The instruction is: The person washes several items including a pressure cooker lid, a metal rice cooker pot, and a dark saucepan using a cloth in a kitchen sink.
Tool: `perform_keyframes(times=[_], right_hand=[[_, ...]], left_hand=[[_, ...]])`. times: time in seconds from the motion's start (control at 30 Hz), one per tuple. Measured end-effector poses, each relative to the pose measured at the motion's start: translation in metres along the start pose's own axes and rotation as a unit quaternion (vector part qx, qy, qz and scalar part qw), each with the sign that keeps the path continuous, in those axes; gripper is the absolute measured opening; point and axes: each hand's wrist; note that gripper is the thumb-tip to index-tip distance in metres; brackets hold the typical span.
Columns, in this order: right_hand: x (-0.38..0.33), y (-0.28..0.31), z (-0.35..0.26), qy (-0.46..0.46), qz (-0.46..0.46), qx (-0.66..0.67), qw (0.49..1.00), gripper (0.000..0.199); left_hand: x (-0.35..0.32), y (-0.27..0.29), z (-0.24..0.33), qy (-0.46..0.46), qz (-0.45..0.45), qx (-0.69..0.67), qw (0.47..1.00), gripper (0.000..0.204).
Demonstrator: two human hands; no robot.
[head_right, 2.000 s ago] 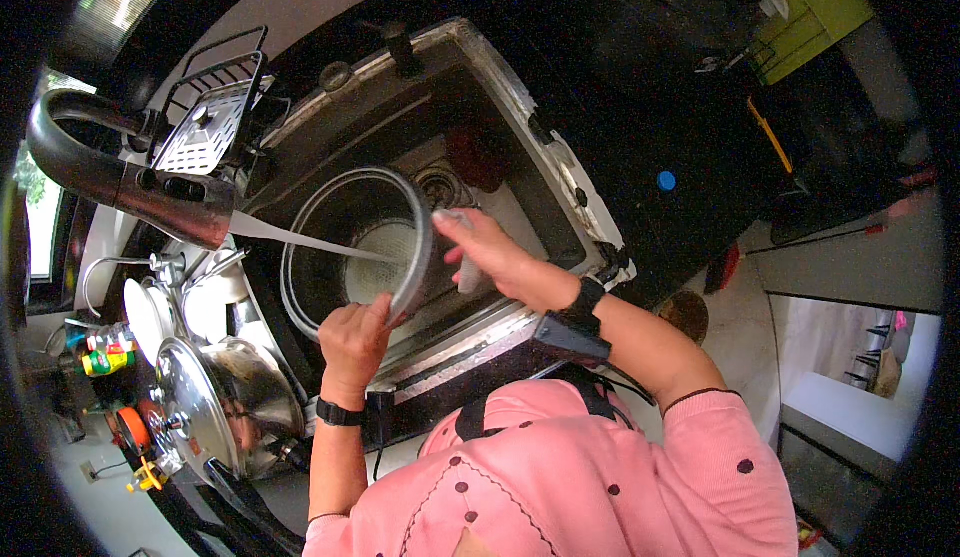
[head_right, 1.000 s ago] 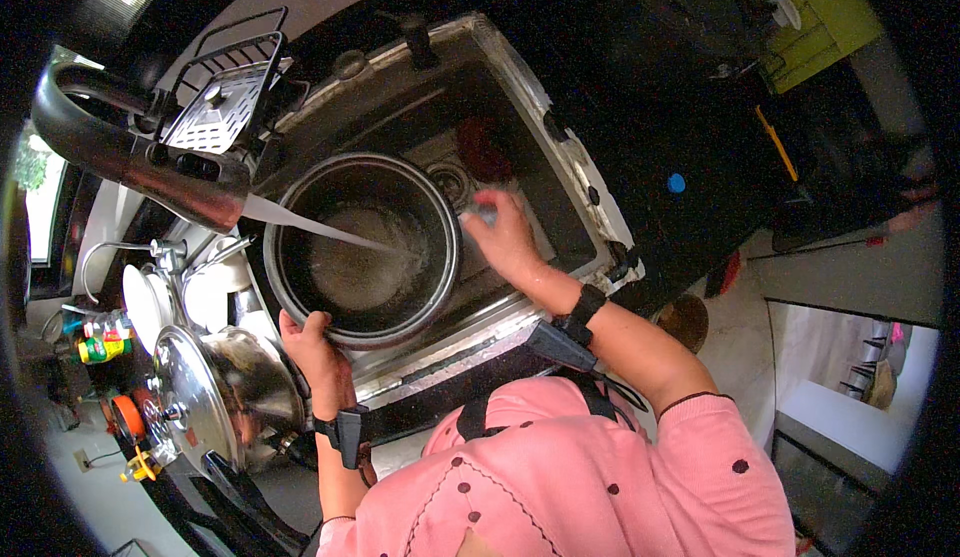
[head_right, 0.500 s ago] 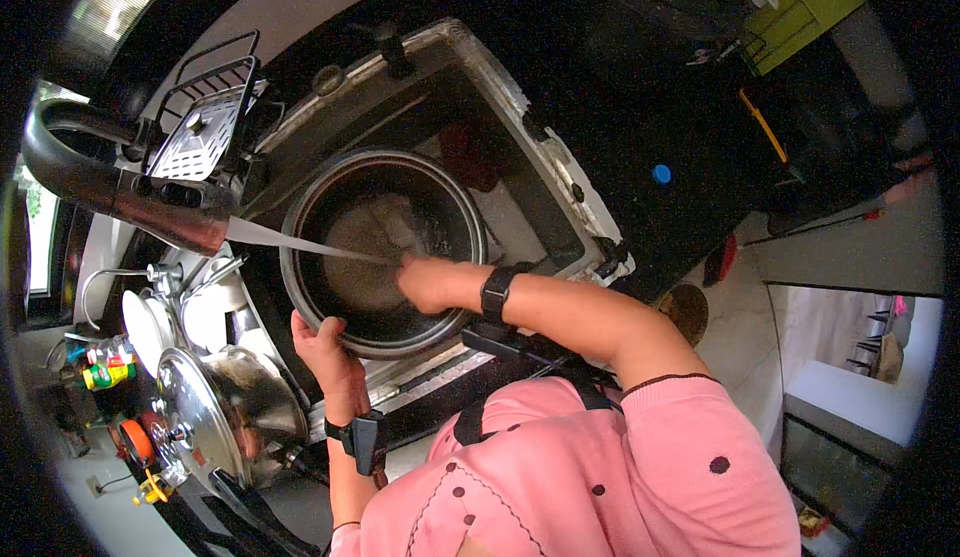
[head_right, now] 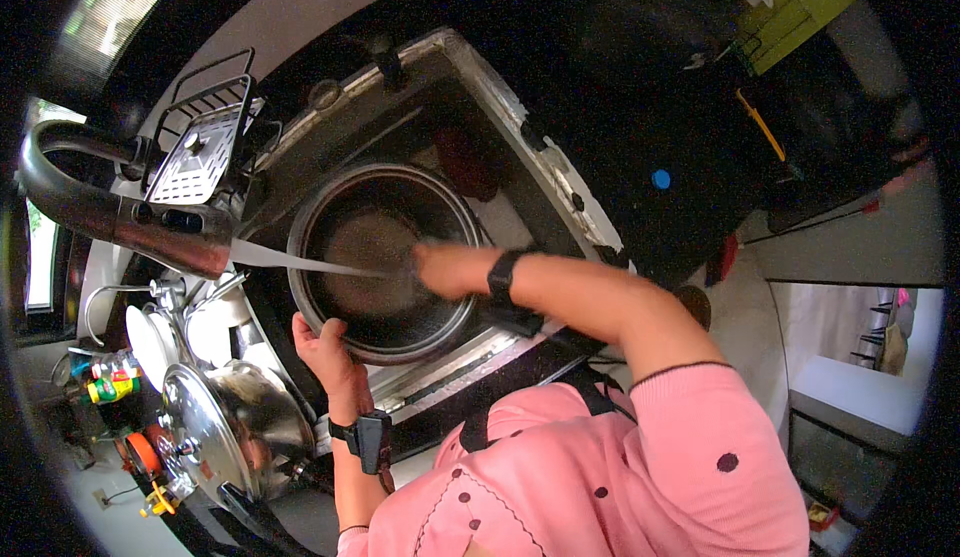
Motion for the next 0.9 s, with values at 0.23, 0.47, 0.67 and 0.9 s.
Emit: perform_keyframes(times=[0.23,0.47,0.67,0.9], right_hand=[[0.036,0.019,-0.073,0.144,-0.095,0.107,0.979,0.030],[0.031,0.047,-0.002,-0.041,0.127,0.051,0.990,0.036],[0.020,-0.040,-0.019,0.082,-0.147,0.032,0.985,0.036],[-0.011,0.031,-0.058,0.074,0.115,0.322,0.937,0.028]], left_hand=[[-0.003,-0.007,-0.008,0.010,-0.007,0.082,0.997,0.020],[-0.003,-0.016,0.014,-0.064,-0.030,0.129,0.989,0.019],[0.006,-0.025,0.000,-0.099,-0.013,0.165,0.981,0.015],[0.010,-0.012,-0.007,-0.128,-0.025,0.244,0.961,0.014]])
Point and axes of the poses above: each hand's wrist, its own x-axis towards the middle knuckle, its own y-axis out of the back of the hand, z = x × y, and after that the axes turned 1 degree about y, right-handed
